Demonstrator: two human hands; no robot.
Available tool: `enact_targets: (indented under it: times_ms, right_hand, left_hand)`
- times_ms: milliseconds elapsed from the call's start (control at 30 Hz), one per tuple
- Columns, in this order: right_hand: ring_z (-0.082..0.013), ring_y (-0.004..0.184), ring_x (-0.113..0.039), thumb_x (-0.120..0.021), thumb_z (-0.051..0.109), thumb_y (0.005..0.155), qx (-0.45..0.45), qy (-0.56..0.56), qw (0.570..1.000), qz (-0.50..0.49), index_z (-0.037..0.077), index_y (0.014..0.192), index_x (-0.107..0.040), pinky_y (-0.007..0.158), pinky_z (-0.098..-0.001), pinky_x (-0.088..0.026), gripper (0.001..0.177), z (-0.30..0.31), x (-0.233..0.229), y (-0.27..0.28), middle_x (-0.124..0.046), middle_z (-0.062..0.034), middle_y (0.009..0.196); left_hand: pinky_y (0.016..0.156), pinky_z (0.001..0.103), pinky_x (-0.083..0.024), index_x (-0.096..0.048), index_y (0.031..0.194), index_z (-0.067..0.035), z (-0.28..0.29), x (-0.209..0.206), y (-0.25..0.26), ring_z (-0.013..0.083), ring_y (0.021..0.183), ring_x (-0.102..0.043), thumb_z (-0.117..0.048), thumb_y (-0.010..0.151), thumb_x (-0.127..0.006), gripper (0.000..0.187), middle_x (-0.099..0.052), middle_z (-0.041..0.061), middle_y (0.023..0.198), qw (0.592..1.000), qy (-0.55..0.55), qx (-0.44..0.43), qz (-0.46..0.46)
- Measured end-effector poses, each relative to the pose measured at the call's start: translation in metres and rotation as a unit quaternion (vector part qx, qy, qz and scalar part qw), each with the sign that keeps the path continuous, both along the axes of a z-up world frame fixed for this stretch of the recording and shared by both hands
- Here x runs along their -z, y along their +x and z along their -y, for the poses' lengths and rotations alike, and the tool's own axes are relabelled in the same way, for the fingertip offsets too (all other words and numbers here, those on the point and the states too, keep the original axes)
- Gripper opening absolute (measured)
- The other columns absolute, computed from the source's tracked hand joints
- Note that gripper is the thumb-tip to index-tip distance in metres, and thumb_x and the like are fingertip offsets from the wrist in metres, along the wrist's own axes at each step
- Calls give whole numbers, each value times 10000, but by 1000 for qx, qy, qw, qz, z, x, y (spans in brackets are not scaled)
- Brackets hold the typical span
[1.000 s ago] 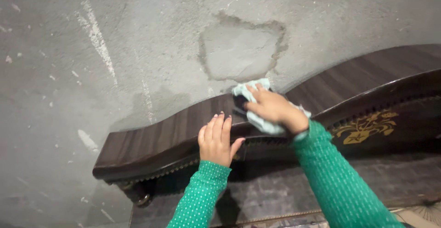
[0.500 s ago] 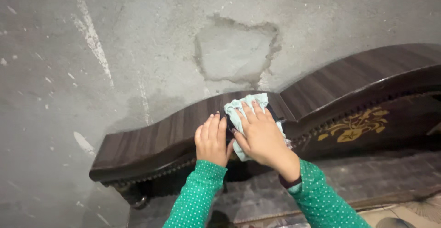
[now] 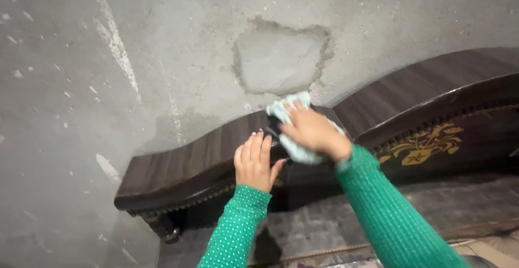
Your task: The person wipes the top surface of a dark wooden headboard with a light-colored cloth. They move the cloth back and forth along the curved edge, covering the entire length of the headboard.
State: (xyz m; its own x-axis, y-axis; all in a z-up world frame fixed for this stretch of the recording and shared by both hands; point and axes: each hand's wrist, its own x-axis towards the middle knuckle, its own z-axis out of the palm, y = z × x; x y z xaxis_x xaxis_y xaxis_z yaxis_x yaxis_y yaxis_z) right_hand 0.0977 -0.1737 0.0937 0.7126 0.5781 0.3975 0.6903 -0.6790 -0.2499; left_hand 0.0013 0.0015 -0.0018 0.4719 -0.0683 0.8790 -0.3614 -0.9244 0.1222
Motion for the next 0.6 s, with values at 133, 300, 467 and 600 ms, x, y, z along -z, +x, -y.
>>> enact_targets:
  times_ms: [133,300,467,600]
  right_hand:
    - [-485,1397,-429,-594,293,882,-40,-12,985,169,-9,1400,-549,1128,-522,-340,601,16,10,-73,-509,-269,1484]
    - [-478,1385,-431,-575,325,892,-14,-35,990,138,8,1395,-549,1116,-509,-351,595,6,4,-50,-505,-244,1496]
    - [-484,1390,-411,-540,435,945,10,-39,999,7,-4,1429,-507,1106,-475,-376,655,-6,4,15,-474,-285,1485]
    - [-484,1428,-390,-547,418,958,18,-52,997,54,-20,1389,-532,1148,-478,-350,615,-10,9,7,-488,-252,1519]
  left_hand:
    - [1059,533,-392,-540,1366,-42,0,-2,1,364,1314,-524,-335,744,-829,746,-552,180,1424,1000,-9,9,-15]
    - [1042,534,-387,-542,1365,-27,-2,-1,2,356,1306,-522,-331,720,-826,767,-552,185,1416,1000,3,6,-10]
    - [1064,542,-377,-539,1344,-12,0,2,4,373,1317,-503,-351,787,-820,710,-541,193,1422,1000,-2,3,2]
    - [1085,544,-372,-534,1346,3,1,-1,-1,382,1320,-500,-327,787,-829,713,-535,200,1426,1000,-9,7,0]
